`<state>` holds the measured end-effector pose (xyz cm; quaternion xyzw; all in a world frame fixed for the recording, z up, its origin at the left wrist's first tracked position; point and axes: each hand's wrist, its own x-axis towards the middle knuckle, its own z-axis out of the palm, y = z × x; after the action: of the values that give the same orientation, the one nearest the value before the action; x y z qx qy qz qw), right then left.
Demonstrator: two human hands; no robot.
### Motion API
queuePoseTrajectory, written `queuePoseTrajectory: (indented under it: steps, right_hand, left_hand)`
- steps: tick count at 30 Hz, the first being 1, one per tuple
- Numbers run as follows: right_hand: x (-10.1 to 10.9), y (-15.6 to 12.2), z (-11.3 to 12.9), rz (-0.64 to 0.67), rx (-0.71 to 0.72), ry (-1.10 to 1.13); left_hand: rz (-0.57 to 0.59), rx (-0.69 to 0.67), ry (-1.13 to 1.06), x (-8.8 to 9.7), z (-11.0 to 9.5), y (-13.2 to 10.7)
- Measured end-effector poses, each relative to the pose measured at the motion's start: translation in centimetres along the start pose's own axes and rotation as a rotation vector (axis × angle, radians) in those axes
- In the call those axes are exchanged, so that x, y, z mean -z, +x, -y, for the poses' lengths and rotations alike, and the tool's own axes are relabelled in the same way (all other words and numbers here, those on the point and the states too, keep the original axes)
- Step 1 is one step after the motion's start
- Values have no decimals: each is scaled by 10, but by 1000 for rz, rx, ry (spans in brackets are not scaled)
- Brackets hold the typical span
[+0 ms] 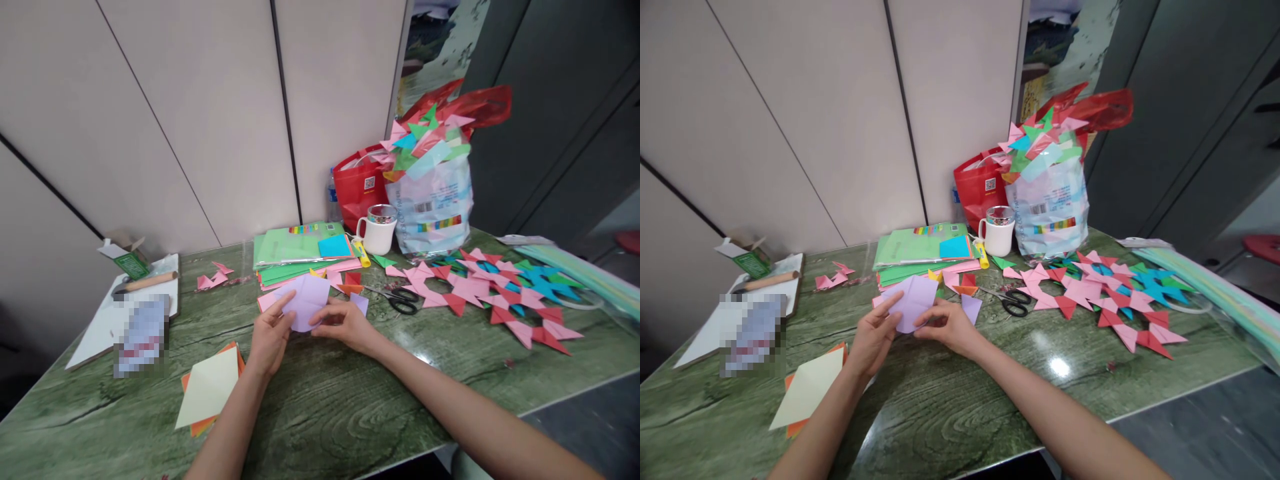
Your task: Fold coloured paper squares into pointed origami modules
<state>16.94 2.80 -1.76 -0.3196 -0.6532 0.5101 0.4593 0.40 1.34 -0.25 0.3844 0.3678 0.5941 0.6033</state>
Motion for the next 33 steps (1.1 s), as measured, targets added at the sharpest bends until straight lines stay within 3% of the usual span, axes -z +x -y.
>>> queuePoseTrajectory:
  steps: [10,33]
  right_hand:
    - [-5,2,-7,-207,-78,170]
    - [-7,0,0,-307,-46,164]
  left_hand:
    - [28,31,80,-15,2,-9]
    - [84,5,125,-19,7,-13]
